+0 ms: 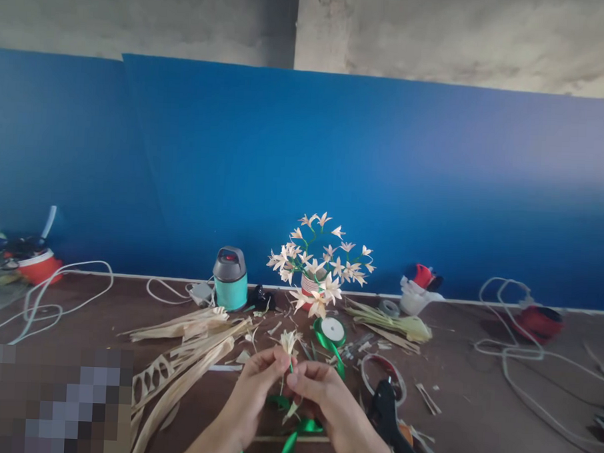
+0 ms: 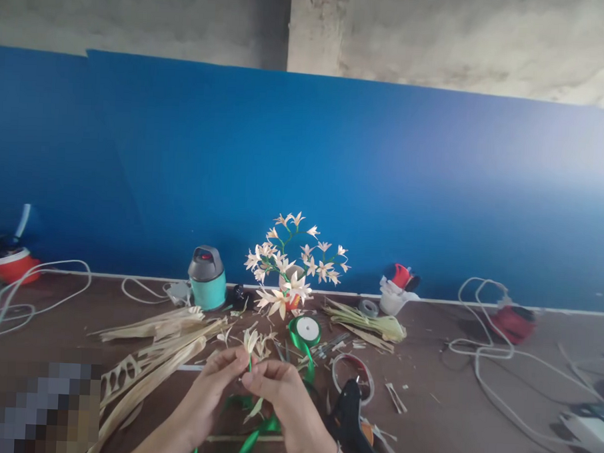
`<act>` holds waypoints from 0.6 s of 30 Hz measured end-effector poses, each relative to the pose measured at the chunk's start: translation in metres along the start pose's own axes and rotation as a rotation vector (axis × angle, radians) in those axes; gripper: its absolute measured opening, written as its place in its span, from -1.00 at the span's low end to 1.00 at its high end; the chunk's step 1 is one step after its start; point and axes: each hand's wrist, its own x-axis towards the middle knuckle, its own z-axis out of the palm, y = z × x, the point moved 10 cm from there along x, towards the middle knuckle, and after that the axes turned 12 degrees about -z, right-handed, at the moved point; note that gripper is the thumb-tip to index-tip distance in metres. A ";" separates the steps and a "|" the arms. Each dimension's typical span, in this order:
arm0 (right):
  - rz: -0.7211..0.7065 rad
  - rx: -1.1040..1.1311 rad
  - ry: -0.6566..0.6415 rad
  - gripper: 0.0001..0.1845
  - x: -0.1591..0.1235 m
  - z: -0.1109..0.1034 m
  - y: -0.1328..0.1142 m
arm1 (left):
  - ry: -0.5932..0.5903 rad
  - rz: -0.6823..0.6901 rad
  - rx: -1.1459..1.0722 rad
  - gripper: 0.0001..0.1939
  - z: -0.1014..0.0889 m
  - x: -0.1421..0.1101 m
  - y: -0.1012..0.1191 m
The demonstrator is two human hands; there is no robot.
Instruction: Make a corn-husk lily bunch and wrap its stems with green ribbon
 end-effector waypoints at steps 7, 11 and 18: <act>0.098 0.200 0.001 -0.76 0.003 0.002 0.019 | -0.057 -0.009 -0.024 -0.76 0.005 0.001 -0.001; 0.139 0.314 -0.001 -0.77 0.001 0.006 0.026 | -0.090 -0.036 -0.065 -0.78 0.006 0.002 -0.006; 0.086 0.285 0.049 -0.77 0.005 0.000 0.021 | -0.100 -0.031 0.019 -0.82 0.005 0.000 0.002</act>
